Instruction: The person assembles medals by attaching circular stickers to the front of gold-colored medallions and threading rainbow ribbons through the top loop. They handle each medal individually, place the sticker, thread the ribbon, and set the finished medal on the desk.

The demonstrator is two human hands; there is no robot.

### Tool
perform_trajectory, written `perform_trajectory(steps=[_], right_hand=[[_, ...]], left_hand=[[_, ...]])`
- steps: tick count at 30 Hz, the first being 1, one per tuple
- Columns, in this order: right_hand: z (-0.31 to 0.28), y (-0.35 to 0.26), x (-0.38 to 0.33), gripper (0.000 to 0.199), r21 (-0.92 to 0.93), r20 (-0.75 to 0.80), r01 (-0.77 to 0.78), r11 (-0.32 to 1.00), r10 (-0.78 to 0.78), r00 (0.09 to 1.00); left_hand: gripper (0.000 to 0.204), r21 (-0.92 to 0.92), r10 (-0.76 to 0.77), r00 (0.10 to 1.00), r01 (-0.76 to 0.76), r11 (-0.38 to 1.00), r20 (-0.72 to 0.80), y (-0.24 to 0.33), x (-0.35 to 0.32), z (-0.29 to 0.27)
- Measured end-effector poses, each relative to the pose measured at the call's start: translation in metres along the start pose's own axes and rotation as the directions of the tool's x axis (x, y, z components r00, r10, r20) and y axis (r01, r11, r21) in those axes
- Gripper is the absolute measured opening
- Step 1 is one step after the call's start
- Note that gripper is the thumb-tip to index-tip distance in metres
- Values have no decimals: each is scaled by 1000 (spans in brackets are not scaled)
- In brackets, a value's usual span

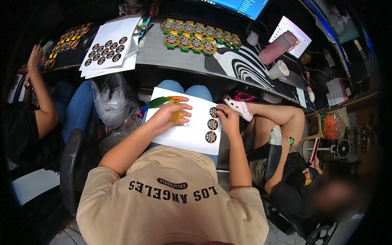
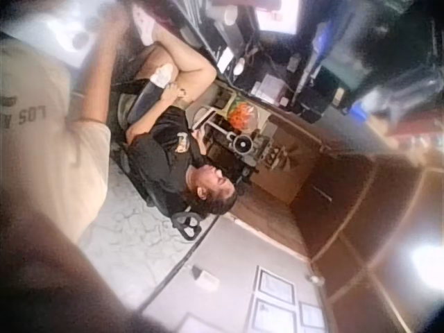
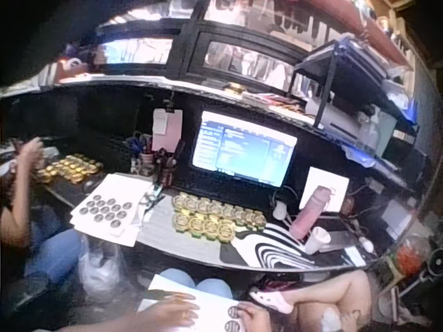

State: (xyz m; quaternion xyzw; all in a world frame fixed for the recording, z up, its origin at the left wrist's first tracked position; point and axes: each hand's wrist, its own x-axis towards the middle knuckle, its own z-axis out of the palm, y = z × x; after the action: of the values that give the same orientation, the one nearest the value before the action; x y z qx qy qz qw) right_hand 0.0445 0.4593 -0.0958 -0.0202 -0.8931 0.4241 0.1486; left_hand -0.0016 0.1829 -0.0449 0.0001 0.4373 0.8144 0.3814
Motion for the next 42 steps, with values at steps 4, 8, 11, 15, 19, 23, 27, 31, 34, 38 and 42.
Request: perform_trajectory(steps=[4, 8, 11, 15, 19, 23, 27, 31, 34, 38, 42], right_hand=[[18, 31, 7, 26, 99, 91, -157, 983, 148, 985], [24, 49, 5, 26, 181, 141, -392, 902, 371, 918], [27, 66, -4, 27, 269, 68, -228, 936, 218, 974], [39, 72, -15, 28, 427, 133, -283, 859, 250, 959], [48, 53, -11, 30, 332, -43, -78, 940, 98, 994], [46, 35, -3, 28, -159, -167, 14, 987, -41, 985], [45, 34, 0, 26, 134, -57, -165, 977, 173, 983], [45, 39, -1, 24, 227, -112, -141, 963, 170, 979], [42, 39, 0, 23, 255, -68, -216, 943, 240, 968], [39, 36, 4, 23, 219, -51, -222, 950, 238, 970], [38, 35, 12, 22, 158, -6, -263, 952, 268, 963]], left_hand=[[40, -7, -70, 997, 70, 997, 45, -27, 57, 19], [39, 313, -38, 998, 54, 948, -58, -49, 93, 21], [39, 348, -21, 999, 33, 937, -36, -54, 95, 8], [39, 419, 36, 998, -11, 908, -51, -53, 75, -11], [40, 451, 73, 992, -19, 892, -103, -42, 62, -15], [41, 141, 72, 996, -80, 987, 60, -34, 67, -4], [37, 227, 24, 996, -42, 973, 81, -40, 84, 6], [34, 373, -28, 1000, 30, 927, -10, -50, 91, 2], [33, 298, -44, 999, 35, 954, 24, -52, 89, -3], [32, 313, -36, 999, 30, 949, 12, -53, 88, -1], [31, 308, -38, 999, 34, 951, 7, -54, 88, 0]])
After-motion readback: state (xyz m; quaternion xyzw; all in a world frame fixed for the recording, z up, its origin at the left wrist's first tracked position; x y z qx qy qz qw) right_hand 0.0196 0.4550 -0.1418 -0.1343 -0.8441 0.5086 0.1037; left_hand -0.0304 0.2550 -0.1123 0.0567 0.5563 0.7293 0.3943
